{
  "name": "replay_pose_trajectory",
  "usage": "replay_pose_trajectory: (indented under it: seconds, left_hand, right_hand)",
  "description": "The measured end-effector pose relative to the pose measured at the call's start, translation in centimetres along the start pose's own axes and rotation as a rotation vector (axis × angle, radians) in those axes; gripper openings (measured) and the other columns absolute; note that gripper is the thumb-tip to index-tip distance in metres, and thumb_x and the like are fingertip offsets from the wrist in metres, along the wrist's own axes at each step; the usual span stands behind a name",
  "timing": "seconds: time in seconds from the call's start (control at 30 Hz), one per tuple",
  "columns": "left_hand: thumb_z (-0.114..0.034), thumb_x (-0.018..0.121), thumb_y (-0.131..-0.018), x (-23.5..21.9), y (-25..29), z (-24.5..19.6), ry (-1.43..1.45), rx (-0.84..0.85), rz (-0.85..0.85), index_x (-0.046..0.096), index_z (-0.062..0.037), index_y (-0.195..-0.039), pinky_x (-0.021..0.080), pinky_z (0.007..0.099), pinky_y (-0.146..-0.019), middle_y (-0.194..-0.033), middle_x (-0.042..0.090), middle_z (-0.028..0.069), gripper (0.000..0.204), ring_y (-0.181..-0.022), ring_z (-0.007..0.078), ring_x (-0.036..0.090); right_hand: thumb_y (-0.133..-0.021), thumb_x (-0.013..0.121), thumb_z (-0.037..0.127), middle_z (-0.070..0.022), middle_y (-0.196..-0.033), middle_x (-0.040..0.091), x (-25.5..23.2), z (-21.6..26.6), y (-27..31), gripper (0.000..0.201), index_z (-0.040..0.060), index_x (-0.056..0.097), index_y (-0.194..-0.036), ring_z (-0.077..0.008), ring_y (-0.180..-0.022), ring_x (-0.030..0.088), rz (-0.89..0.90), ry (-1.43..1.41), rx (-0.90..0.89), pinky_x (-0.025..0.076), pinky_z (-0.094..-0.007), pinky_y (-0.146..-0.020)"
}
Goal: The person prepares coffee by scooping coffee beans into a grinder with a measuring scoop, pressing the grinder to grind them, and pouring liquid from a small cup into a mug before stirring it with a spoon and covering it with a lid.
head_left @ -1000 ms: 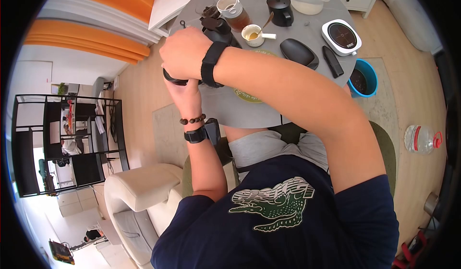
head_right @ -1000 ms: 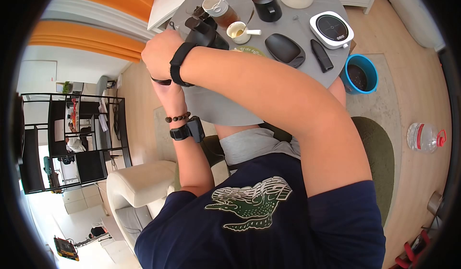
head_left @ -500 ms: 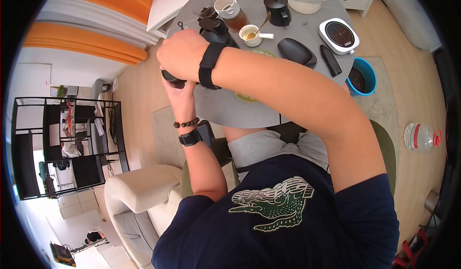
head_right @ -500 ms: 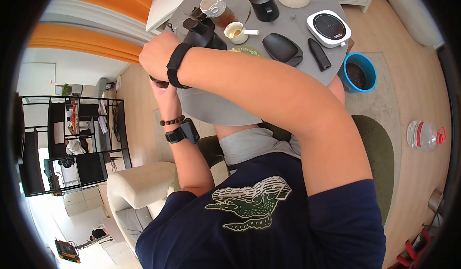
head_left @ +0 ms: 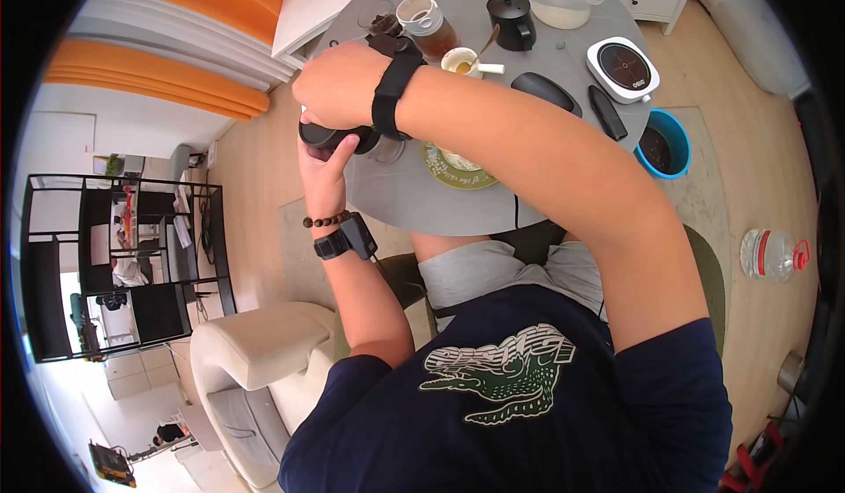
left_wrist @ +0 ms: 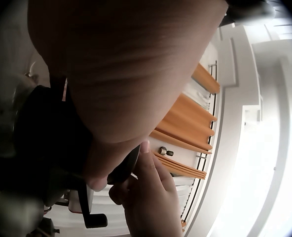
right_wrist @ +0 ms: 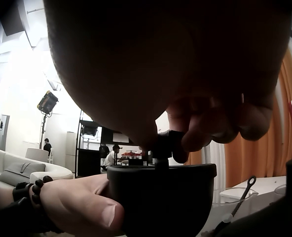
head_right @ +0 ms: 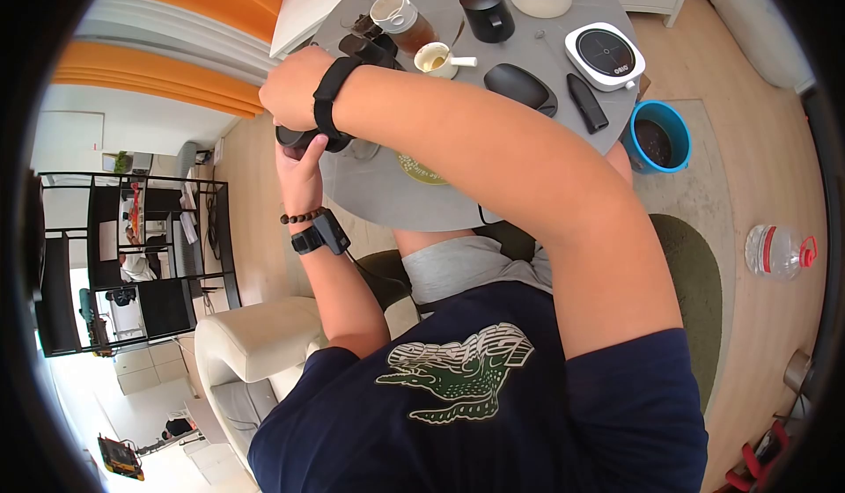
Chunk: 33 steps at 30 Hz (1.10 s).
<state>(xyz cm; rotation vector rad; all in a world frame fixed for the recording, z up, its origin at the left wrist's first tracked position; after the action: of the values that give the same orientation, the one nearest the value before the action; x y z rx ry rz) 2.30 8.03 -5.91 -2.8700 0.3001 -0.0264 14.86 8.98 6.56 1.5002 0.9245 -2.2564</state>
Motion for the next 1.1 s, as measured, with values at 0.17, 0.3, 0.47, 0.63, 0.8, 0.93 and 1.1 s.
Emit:
replay_pose_trajectory:
  seconds: [0.17, 0.3, 0.47, 0.63, 0.8, 0.93, 1.1]
  left_hand:
    - [-0.007, 0.087, -0.098, 0.2, 0.4, 0.1, -0.086, 0.041, -0.097, 0.053, -0.0037, -0.161, 0.05, 0.0401, -0.118, -0.15, 0.069, 0.007, 0.071, -0.136, 0.0197, 0.066]
    - [-0.008, 0.088, -0.099, 0.1, 0.7, 0.3, -0.064, 0.08, -0.162, 0.055, -0.0035, -0.157, 0.052, 0.039, -0.115, -0.147, 0.07, 0.007, 0.066, -0.133, 0.0186, 0.067]
    - [-0.009, 0.088, -0.099, 0.4, 0.9, 0.3, -0.066, 0.094, -0.206, 0.056, -0.0029, -0.155, 0.052, 0.0384, -0.115, -0.147, 0.07, 0.0069, 0.064, -0.133, 0.0175, 0.067]
    - [-0.006, 0.091, -0.096, 0.1, 1.4, 0.1, -0.19, 0.089, -0.354, 0.046, 0.0002, -0.16, 0.052, 0.0378, -0.115, -0.148, 0.065, 0.0096, 0.079, -0.135, 0.0186, 0.065]
    - [-0.012, 0.095, -0.093, -0.9, 1.7, 0.4, -0.274, 0.078, -0.423, 0.04, 0.0002, -0.162, 0.05, 0.0384, -0.117, -0.147, 0.064, 0.0109, 0.089, -0.136, 0.0206, 0.064]
    - [-0.009, 0.092, -0.096, -0.9, 1.2, 0.6, -0.183, 0.06, -0.299, 0.038, -0.0025, -0.167, 0.051, 0.0395, -0.118, -0.152, 0.063, 0.0111, 0.09, -0.137, 0.0215, 0.064]
    - [-0.006, 0.088, -0.097, 0.2, 1.0, -0.6, -0.1, 0.006, -0.136, 0.041, -0.0047, -0.169, 0.046, 0.0418, -0.123, -0.156, 0.063, 0.0086, 0.086, -0.143, 0.022, 0.061]
  right_hand:
    - [-0.103, 0.076, 0.034, -0.0174, -0.091, 0.082, -0.1, 0.1, 0.1, 0.035, 0.0016, 0.086, -0.097, -0.0393, -0.09, 0.081, -0.017, 0.057, 0.047, 0.065, -0.0506, -0.078]
    - [-0.102, 0.078, 0.033, -0.0177, -0.094, 0.082, 0.6, 0.2, -0.1, 0.032, 0.0028, 0.087, -0.096, -0.0378, -0.093, 0.081, -0.052, 0.049, 0.04, 0.065, -0.0491, -0.077]
    - [-0.101, 0.077, 0.027, -0.0177, -0.096, 0.082, 1.2, 0.3, 0.1, 0.026, 0.0041, 0.087, -0.093, -0.0383, -0.094, 0.082, -0.118, -0.011, 0.043, 0.065, -0.0476, -0.076]
    - [-0.094, 0.077, 0.021, -0.0163, -0.095, 0.083, 0.7, 1.8, 0.6, 0.018, 0.0074, 0.087, -0.089, -0.036, -0.091, 0.083, -0.121, 0.049, 0.122, 0.066, -0.0477, -0.074]
    - [-0.094, 0.078, 0.024, -0.0159, -0.095, 0.083, 1.1, 1.5, 0.2, 0.02, 0.0076, 0.087, -0.089, -0.0352, -0.09, 0.083, -0.113, 0.018, 0.095, 0.066, -0.0484, -0.073]
    - [-0.101, 0.076, 0.029, -0.0179, -0.095, 0.082, 1.4, 0.5, 0.1, 0.028, 0.0039, 0.087, -0.095, -0.0392, -0.09, 0.082, -0.072, -0.024, 0.046, 0.066, -0.0505, -0.075]
    - [-0.106, 0.074, 0.034, -0.0199, -0.099, 0.082, 1.4, -0.2, -0.1, 0.036, -0.0001, 0.085, -0.1, -0.042, -0.094, 0.08, 0.006, -0.089, 0.013, 0.065, -0.0528, -0.08]
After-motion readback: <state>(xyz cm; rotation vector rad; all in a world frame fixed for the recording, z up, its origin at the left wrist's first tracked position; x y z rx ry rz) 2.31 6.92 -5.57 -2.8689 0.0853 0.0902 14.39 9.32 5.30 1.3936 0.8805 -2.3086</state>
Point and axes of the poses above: each hand's wrist, its own y-axis away from the middle knuckle, its own x-axis out of the palm, z = x × y, the point moved 10 cm from there along -y, towards the middle knuckle
